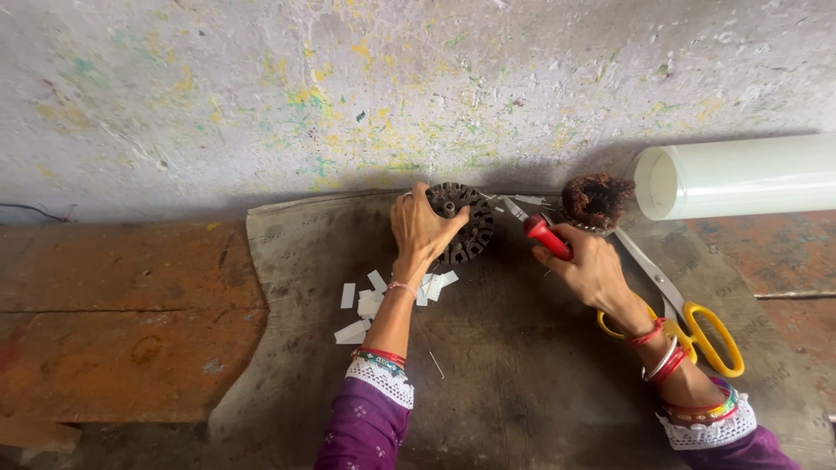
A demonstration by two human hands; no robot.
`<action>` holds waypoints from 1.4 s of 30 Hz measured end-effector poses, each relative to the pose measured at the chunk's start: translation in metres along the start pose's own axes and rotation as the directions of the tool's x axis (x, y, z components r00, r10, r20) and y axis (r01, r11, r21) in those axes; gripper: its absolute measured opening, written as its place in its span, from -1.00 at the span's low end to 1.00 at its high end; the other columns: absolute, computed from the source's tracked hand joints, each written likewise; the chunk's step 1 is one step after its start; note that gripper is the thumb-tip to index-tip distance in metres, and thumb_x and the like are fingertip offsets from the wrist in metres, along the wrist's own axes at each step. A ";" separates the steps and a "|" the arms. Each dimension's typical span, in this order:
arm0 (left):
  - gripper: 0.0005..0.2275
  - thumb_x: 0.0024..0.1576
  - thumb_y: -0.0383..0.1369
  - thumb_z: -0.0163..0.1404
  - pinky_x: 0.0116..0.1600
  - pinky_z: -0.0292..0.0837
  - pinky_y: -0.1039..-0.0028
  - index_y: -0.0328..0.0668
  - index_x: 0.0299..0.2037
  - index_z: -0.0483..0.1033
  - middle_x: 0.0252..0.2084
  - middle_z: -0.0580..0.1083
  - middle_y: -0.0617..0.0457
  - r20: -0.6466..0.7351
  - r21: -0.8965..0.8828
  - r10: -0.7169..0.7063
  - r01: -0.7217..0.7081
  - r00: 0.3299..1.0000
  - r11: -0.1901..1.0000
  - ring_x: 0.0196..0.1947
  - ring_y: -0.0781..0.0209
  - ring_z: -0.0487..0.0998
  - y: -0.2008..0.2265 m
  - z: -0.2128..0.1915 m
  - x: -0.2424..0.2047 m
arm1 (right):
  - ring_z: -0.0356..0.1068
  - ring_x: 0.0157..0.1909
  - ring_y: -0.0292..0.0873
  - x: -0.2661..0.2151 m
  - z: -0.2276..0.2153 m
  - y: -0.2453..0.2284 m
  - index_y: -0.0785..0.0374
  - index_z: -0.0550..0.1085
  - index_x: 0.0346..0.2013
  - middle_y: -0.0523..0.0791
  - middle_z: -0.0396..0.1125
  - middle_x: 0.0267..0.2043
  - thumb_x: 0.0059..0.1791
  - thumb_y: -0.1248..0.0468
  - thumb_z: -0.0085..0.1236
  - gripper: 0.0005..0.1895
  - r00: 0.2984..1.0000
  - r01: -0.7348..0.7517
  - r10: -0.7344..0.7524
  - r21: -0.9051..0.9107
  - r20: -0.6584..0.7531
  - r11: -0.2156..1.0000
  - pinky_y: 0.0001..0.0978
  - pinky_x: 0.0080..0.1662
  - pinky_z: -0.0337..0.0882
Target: The person places a circular metal stator on a workbench and uses red pliers to insert and secure small metal pins into its slots. The person repeatedly adjusts the stator and uses the pliers to manipulate the pins throughout the clip.
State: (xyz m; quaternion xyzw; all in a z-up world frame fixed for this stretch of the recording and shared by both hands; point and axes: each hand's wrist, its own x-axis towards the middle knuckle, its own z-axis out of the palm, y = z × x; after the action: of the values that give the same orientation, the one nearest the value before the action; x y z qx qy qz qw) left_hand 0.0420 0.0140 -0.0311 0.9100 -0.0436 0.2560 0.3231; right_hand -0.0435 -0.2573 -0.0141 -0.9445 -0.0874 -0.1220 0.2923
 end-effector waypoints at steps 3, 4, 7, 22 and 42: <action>-0.33 -0.20 -0.02 0.26 0.15 0.31 -0.02 -0.37 0.04 0.50 -0.31 0.57 -0.17 -0.065 -0.020 -0.024 0.022 0.998 1.000 -0.16 -0.09 0.52 0.004 0.001 -0.003 | 0.45 -0.32 0.07 -0.004 0.002 -0.006 0.15 0.52 -0.34 0.02 0.42 -0.44 0.05 -0.07 0.18 -0.65 0.963 0.190 -0.239 -0.318 -0.122 0.929 -0.04 -0.14 0.42; -0.34 -0.21 -0.04 0.26 0.12 0.34 -0.01 -0.32 0.06 0.49 -0.27 0.57 -0.16 -0.086 -0.048 -0.055 0.051 0.995 0.998 -0.15 -0.08 0.53 0.005 0.001 -0.003 | 0.47 -0.31 0.09 -0.004 0.002 -0.008 0.15 0.52 -0.24 0.02 0.44 -0.40 0.03 -0.07 0.17 -0.65 0.984 0.123 -0.156 -0.295 -0.089 0.947 -0.03 -0.18 0.43; -0.32 -0.24 -0.10 0.26 0.01 0.42 0.02 -0.18 0.14 0.46 -0.17 0.53 -0.16 -0.164 -0.128 -0.162 0.142 0.973 0.982 -0.11 -0.06 0.53 0.011 0.001 -0.008 | 0.51 -0.31 0.14 -0.007 0.000 -0.018 0.17 0.54 -0.02 0.02 0.49 -0.29 0.00 -0.04 0.15 -0.59 0.999 0.026 -0.034 -0.255 -0.030 0.967 0.00 -0.24 0.44; -0.35 -0.10 -0.15 0.27 0.08 0.48 0.04 -0.15 0.20 0.31 0.07 0.42 -0.11 -0.639 -0.019 0.179 -0.248 0.748 0.969 0.07 -0.15 0.43 0.016 -0.020 -0.022 | 0.41 -0.05 0.22 -0.013 -0.004 -0.043 0.32 0.31 0.22 0.08 0.32 0.12 -0.19 0.31 0.27 -0.31 0.947 0.277 -0.304 -0.214 -0.107 0.937 0.01 -0.10 0.45; -0.29 -0.08 -0.17 0.33 0.10 0.44 0.07 -0.18 0.23 0.22 0.09 0.38 -0.13 -0.603 -0.104 0.259 -0.396 0.755 0.912 0.07 -0.12 0.41 0.016 -0.011 -0.027 | 0.34 -0.02 0.21 -0.013 -0.001 -0.035 0.33 0.35 0.14 0.06 0.33 -0.03 -0.18 0.30 0.26 -0.40 0.951 0.280 -0.302 -0.227 -0.070 0.933 0.04 -0.16 0.44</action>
State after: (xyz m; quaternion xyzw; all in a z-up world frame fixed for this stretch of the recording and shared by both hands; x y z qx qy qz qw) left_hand 0.0101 0.0062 -0.0279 0.7244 -0.1319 0.5655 0.3716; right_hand -0.0646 -0.2309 0.0011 -0.9393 -0.1976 -0.2217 0.1718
